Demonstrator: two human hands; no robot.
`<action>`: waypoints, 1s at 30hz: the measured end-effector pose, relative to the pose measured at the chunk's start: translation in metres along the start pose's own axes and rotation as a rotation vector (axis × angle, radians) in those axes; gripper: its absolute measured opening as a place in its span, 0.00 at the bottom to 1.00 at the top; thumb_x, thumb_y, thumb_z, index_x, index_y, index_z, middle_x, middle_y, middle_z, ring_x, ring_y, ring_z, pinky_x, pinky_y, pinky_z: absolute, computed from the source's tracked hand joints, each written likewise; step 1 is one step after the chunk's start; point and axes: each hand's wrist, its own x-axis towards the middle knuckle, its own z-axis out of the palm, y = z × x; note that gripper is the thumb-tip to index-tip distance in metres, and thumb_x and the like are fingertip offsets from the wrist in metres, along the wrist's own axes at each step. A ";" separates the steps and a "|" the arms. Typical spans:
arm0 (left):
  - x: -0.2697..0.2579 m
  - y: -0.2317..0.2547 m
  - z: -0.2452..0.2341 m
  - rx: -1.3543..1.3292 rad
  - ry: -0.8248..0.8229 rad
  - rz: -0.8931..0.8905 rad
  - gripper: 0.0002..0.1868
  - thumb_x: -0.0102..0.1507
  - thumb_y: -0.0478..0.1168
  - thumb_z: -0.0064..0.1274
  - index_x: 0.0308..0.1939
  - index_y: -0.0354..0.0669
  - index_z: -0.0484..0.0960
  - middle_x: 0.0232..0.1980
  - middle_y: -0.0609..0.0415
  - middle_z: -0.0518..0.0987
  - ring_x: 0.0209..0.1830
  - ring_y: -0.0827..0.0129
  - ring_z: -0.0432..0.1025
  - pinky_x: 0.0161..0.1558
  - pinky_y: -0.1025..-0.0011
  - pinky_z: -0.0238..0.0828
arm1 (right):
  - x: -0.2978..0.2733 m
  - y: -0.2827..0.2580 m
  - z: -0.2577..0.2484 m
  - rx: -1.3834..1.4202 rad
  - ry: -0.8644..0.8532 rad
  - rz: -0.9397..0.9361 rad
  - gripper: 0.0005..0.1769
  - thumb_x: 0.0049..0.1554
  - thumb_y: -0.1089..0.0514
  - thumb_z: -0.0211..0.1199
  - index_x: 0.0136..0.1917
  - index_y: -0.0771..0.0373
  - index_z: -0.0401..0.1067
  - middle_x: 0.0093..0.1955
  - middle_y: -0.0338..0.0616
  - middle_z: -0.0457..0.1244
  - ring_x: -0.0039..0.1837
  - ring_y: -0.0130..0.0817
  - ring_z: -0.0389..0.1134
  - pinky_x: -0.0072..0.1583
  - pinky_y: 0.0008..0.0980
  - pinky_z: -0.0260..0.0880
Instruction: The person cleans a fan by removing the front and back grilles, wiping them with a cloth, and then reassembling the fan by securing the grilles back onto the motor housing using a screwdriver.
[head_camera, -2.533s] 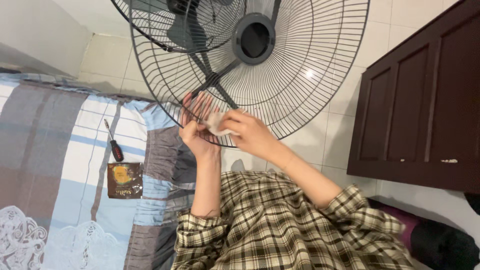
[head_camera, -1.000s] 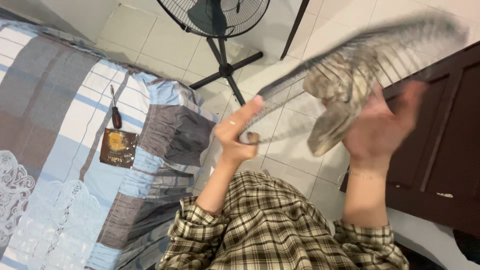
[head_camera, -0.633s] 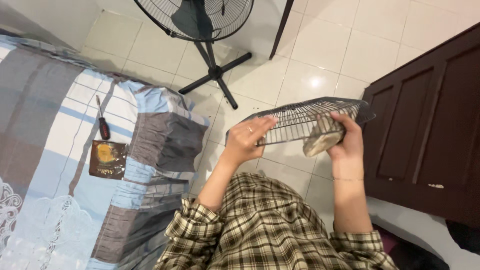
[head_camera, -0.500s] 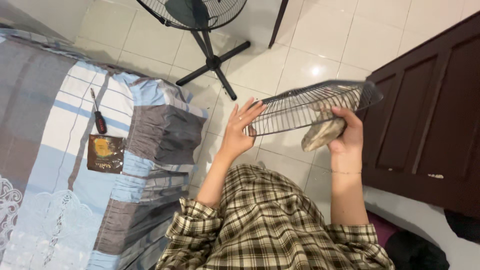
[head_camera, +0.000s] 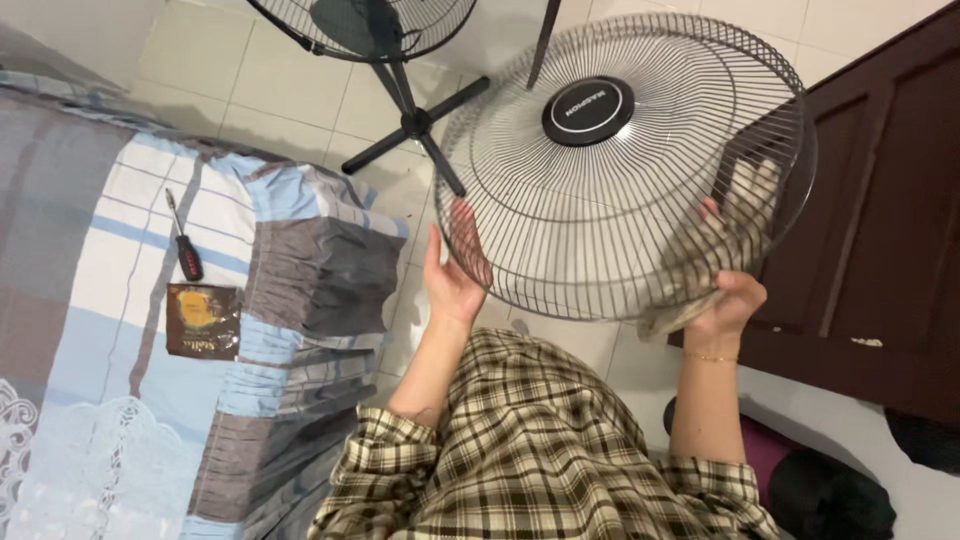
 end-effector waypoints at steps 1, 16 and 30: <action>0.005 -0.003 0.014 0.077 0.002 0.030 0.29 0.75 0.54 0.47 0.73 0.37 0.72 0.71 0.50 0.75 0.73 0.68 0.65 0.71 0.69 0.62 | 0.001 -0.002 -0.004 0.002 -0.023 0.007 0.49 0.40 0.70 0.62 0.76 0.79 0.57 0.72 0.61 0.61 0.69 0.49 0.70 0.72 0.39 0.71; -0.005 0.003 0.127 0.737 0.103 0.257 0.42 0.67 0.69 0.41 0.60 0.30 0.77 0.59 0.39 0.81 0.60 0.52 0.77 0.49 0.69 0.79 | 0.006 -0.029 -0.119 -1.177 0.393 0.505 0.31 0.66 0.43 0.53 0.61 0.77 0.71 0.54 0.51 0.69 0.53 0.34 0.69 0.54 0.34 0.71; -0.004 -0.005 0.137 0.977 0.037 0.259 0.48 0.66 0.73 0.36 0.62 0.26 0.74 0.60 0.37 0.80 0.61 0.51 0.77 0.55 0.66 0.78 | 0.012 0.129 0.174 -2.303 -0.085 -0.569 0.32 0.63 0.50 0.62 0.77 0.62 0.65 0.55 0.56 0.62 0.51 0.52 0.64 0.45 0.45 0.72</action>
